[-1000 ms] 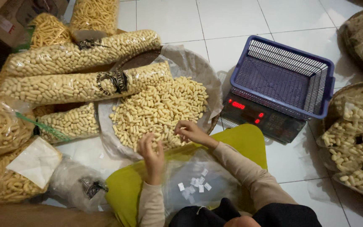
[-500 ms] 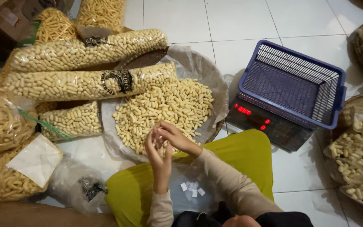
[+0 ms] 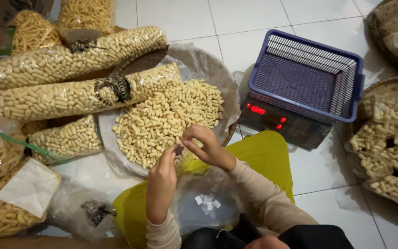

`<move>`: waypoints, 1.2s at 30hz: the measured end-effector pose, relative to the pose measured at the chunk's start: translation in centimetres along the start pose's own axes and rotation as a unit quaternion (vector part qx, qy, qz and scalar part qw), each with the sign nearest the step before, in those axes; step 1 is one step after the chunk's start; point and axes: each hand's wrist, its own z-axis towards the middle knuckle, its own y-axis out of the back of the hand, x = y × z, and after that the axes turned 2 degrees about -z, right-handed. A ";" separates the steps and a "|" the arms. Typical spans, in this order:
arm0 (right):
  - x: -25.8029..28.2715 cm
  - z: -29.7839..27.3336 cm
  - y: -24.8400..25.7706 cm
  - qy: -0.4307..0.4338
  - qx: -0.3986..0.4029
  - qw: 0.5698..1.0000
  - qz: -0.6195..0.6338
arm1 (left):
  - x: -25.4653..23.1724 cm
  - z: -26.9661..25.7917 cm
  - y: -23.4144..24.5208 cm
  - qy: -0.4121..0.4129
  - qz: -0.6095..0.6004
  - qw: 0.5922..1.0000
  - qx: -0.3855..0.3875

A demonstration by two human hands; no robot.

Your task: The person scoops small cylindrical snacks from a large woven basket into clear plastic bags. They place each filled bag onto a digital scale to check the weight, then move the bag into a blue basket. The person repeats this process throughout the clip.

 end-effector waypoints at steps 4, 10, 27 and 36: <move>1.6 -1.3 -1.1 0.149 0.014 0.976 -0.158 | 0.9 -0.1 -1.3 -0.050 0.020 0.998 -0.027; 2.1 -1.5 -2.9 -0.008 -0.097 0.965 -0.245 | 4.2 -0.5 -5.4 0.002 0.046 0.998 -0.039; -0.5 -4.7 -3.1 -0.152 -0.132 0.976 -0.083 | 2.4 -0.2 -5.3 -0.017 -0.103 0.995 0.004; -3.3 -6.2 -2.1 -0.031 -0.056 0.998 -0.001 | 2.7 -0.7 -5.1 0.005 -0.361 0.932 0.040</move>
